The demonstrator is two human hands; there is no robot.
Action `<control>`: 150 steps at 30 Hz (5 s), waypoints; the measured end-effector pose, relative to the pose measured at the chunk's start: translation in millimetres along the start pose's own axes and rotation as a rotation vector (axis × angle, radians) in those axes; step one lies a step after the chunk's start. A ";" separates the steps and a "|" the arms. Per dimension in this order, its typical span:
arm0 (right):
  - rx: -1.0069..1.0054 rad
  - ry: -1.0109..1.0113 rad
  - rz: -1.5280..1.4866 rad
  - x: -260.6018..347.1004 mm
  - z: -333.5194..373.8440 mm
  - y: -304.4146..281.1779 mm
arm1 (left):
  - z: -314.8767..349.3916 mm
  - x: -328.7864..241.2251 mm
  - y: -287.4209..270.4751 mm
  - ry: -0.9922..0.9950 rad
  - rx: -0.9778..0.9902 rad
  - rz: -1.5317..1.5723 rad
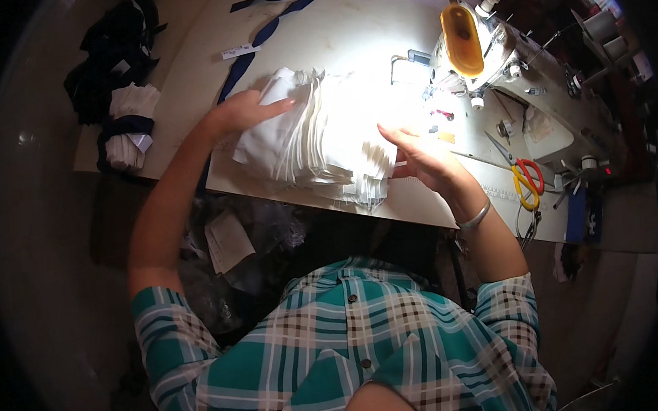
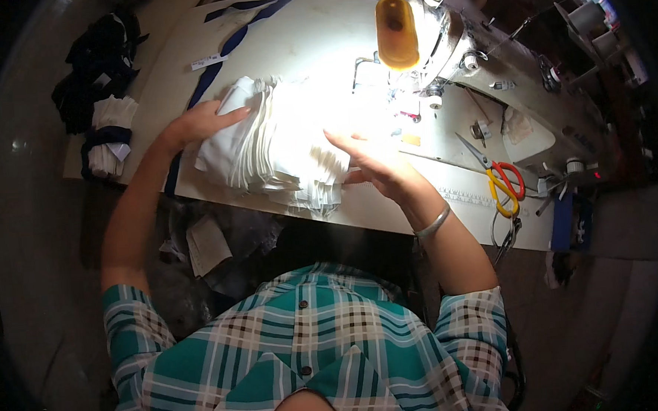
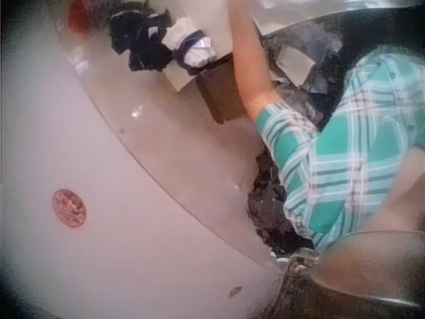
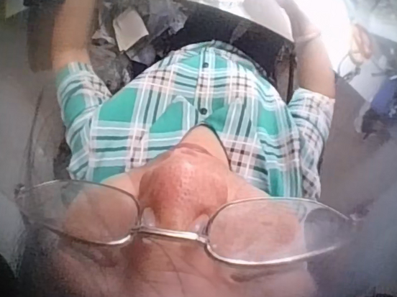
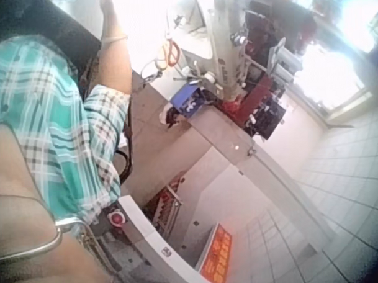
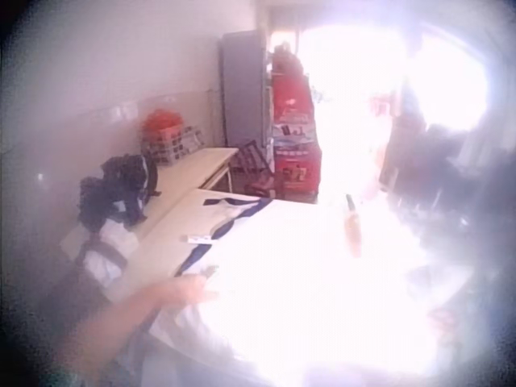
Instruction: The person folds white fabric masks, trims loose threads with scissors, and bundles them with a blue elastic band. The person then places the bundled masks into a black bin and continues folding additional masks.
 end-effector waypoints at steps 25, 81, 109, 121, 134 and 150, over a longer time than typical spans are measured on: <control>0.058 -0.881 0.465 129.7 -112.9 89.0 | 55.7 -27.6 -17.1 0.182 -0.801 1.195; 0.571 -0.978 1.247 142.5 -193.5 210.8 | -64.7 119.9 -79.5 -0.181 -0.607 0.113; -0.163 -0.683 1.027 66.5 -83.9 68.4 | 39.0 79.9 -56.3 0.394 -0.489 -0.394; 0.243 -0.504 -0.072 91.4 -66.7 89.8 | 5.0 64.9 -40.0 0.157 -0.501 -0.120; 0.331 -0.625 0.150 115.2 -110.1 152.3 | 25.6 63.6 -52.5 0.242 -0.396 0.014; -0.379 -0.910 0.853 135.0 -159.8 41.0 | 49.9 51.8 -71.8 0.210 -0.519 -0.060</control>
Point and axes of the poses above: each hand's wrist, its own z-axis away from the middle knuckle, its own y-axis out of the palm, x = y × z, the point moved 6 cm from there along -z, towards the middle knuckle, and after that the axes turned 9 degrees about -z, right-handed, at the moved point
